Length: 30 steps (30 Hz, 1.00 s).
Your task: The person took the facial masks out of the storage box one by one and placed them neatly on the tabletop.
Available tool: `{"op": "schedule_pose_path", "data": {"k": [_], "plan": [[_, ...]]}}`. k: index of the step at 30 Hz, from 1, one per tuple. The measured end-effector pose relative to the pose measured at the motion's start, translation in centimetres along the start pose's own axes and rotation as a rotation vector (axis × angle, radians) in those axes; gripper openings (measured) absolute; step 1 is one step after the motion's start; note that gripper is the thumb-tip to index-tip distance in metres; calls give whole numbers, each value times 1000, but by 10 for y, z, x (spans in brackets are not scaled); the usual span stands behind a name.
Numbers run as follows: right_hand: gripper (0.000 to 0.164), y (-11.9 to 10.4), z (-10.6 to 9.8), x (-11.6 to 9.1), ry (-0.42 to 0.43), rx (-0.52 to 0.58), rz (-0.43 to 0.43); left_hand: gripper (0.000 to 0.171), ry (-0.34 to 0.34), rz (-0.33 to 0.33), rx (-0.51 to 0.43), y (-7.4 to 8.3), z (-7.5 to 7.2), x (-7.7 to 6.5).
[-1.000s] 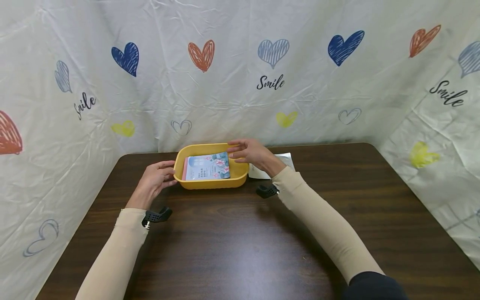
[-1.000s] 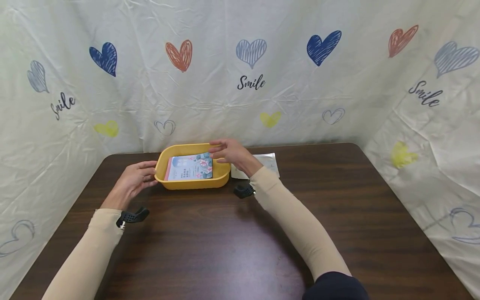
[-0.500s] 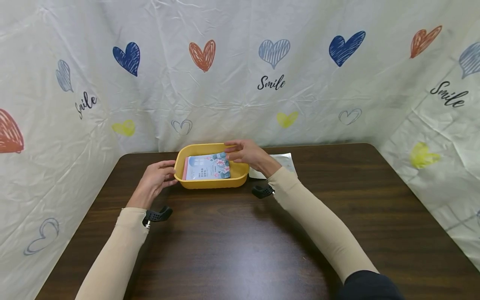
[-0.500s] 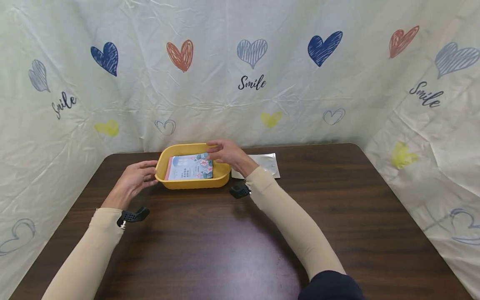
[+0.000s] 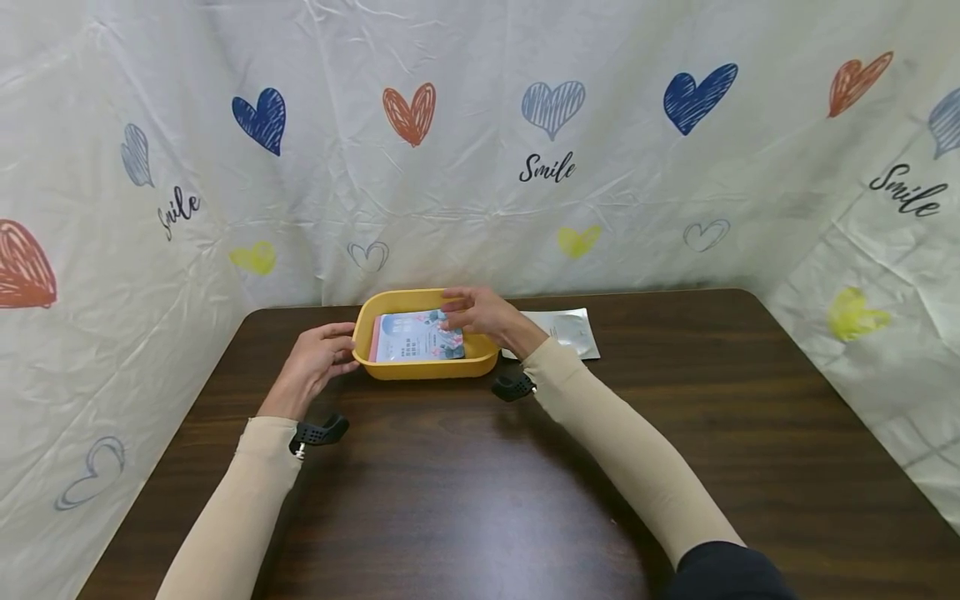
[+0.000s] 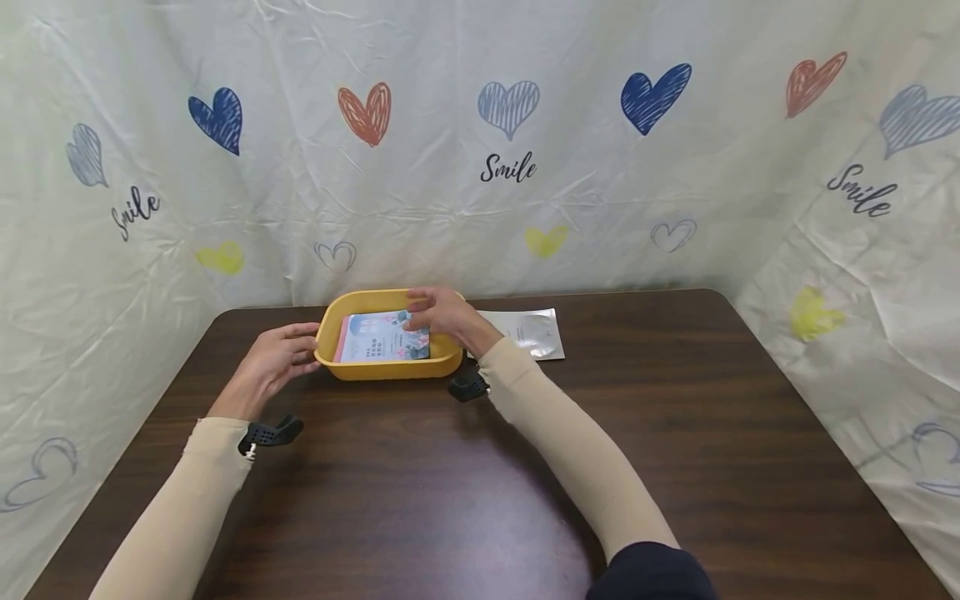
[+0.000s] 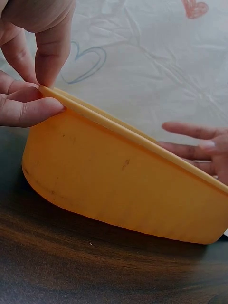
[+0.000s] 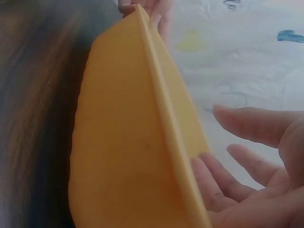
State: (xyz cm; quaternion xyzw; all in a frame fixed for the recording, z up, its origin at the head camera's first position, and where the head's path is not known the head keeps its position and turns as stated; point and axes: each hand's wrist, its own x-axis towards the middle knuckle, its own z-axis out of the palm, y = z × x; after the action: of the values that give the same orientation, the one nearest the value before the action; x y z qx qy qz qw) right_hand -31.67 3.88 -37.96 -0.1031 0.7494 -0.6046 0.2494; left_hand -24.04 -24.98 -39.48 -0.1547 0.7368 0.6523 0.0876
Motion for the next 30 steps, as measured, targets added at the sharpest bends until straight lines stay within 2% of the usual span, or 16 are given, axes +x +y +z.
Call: {"op": "schedule_pose_path", "data": {"k": [11, 20, 30], "plan": [[62, 5, 8, 6, -1, -21, 41, 48, 8, -8, -19, 0, 2, 1], [57, 0, 12, 2, 15, -31, 27, 48, 12, -6, -9, 0, 0, 2], [58, -4, 15, -6, -41, -114, 2, 48, 10, -9, -4, 0, 1, 1]]}}
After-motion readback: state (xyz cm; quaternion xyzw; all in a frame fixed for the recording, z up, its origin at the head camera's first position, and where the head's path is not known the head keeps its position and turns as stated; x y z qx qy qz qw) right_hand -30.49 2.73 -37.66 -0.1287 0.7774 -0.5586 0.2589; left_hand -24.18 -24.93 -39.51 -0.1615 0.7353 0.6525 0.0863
